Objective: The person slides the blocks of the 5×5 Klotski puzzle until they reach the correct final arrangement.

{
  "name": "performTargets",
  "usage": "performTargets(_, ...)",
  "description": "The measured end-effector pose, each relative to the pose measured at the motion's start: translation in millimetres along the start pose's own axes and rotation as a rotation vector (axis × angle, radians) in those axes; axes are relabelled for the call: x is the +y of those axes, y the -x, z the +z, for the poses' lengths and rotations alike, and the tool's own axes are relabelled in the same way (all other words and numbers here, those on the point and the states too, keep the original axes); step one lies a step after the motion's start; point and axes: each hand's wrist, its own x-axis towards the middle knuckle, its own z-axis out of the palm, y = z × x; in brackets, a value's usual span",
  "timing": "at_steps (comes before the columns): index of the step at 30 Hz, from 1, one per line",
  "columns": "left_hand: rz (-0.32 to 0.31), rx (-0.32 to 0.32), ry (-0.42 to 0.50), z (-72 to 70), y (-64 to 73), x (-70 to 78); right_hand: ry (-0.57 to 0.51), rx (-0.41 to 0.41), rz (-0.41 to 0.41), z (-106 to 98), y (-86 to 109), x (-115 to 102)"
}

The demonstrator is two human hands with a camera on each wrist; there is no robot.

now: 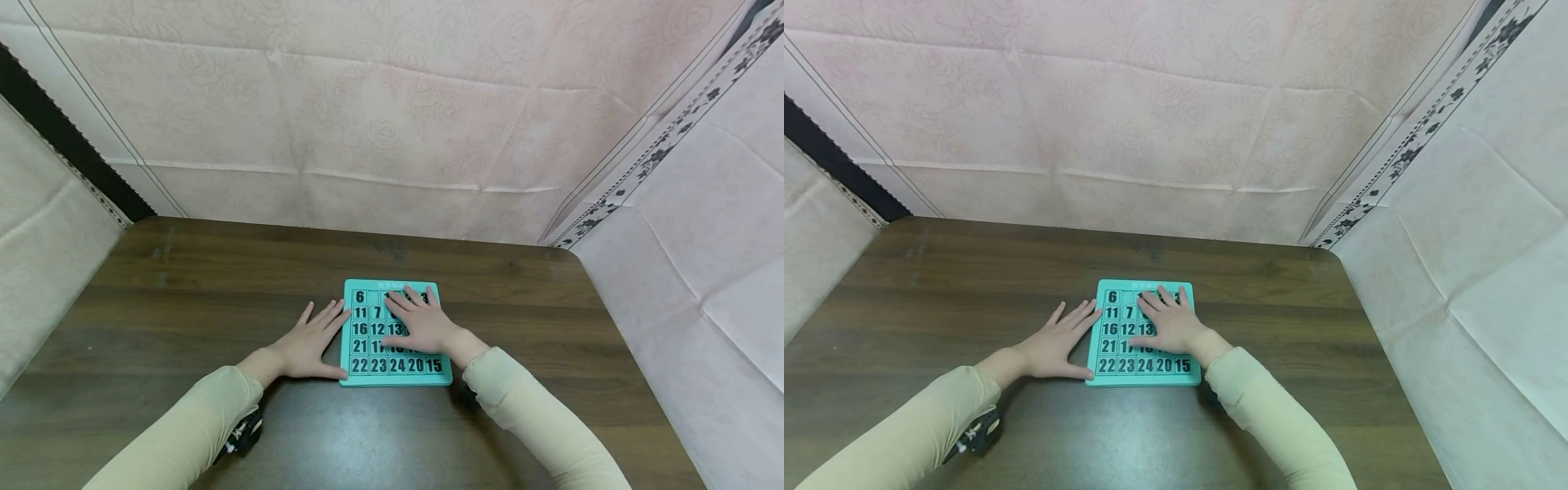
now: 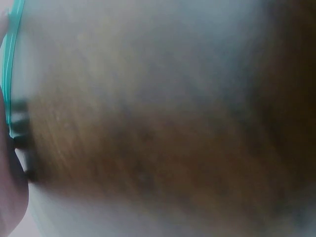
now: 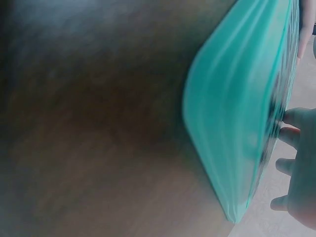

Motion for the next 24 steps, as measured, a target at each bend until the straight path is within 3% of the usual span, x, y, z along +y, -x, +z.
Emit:
performTargets(15, 0.006, 0.004, 0.009, -0.9, 1.1, 0.3, 0.016, -0.019, -0.027, -4.9, -10.5, -13.9)
performTargets(24, 0.007, 0.008, -0.002, 1.7, 1.5, -1.2, -0.007, -0.015, -0.015, -1.2, -6.1, -7.6)
